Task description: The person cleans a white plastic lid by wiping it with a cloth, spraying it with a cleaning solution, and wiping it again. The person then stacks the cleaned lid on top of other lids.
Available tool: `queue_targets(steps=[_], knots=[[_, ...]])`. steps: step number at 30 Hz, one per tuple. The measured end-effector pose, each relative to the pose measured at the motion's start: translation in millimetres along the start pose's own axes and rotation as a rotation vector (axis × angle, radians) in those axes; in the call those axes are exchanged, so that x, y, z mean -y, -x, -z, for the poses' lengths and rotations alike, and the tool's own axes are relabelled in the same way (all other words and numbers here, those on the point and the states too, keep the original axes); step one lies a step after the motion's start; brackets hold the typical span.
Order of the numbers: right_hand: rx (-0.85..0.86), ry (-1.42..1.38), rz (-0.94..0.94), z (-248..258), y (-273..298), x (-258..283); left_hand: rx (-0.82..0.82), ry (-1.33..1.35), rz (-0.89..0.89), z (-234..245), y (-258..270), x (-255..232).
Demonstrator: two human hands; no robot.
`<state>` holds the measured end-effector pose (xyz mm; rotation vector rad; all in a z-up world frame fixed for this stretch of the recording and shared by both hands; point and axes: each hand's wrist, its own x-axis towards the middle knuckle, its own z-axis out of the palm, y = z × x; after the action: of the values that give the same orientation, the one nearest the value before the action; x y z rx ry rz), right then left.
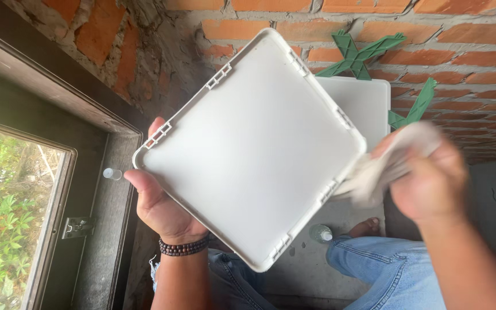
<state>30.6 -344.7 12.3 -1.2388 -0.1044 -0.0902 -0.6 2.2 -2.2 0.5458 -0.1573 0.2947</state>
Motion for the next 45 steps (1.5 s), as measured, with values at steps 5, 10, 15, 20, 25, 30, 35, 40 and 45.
queue_targets(steps=[5, 10, 15, 20, 25, 30, 35, 40, 45], knots=[[-0.133, -0.335, -0.099, 37.7, -17.4, 22.6, 0.086, 0.214, 0.068, 15.5, 6.9, -1.5], [0.290, -0.091, -0.082, 53.7, -14.2, 18.8, 0.155, 0.302, 0.132, 13.1, 8.8, 6.9], [0.296, 0.080, -0.374, 57.4, 0.6, 7.5, 0.158, 0.204, 0.206, -15.2, 8.6, 17.9], [0.161, 0.026, -0.248, 68.5, 2.7, 11.9, 0.206, 0.298, 0.263, -24.7, 11.5, 18.9], [-0.057, -0.131, -0.040, 65.9, -4.0, 29.1, -0.105, -0.277, 0.153, 9.3, -1.6, 33.0], [0.005, -0.280, 0.008, 55.7, -1.0, 28.7, -0.022, -0.194, 0.149, 27.9, 10.0, 33.0], [0.019, -0.254, -0.034, 57.9, 0.1, 9.5, 0.177, -0.247, 0.250, -0.3, 15.3, 28.3], [0.129, -0.097, -0.132, 62.8, 2.0, -10.2, 0.182, -0.189, 0.343, -15.9, 15.0, 23.4], [0.204, -0.053, -0.108, 46.1, -1.7, -10.1, 0.077, -0.351, 0.295, -8.4, 12.6, 18.2]])
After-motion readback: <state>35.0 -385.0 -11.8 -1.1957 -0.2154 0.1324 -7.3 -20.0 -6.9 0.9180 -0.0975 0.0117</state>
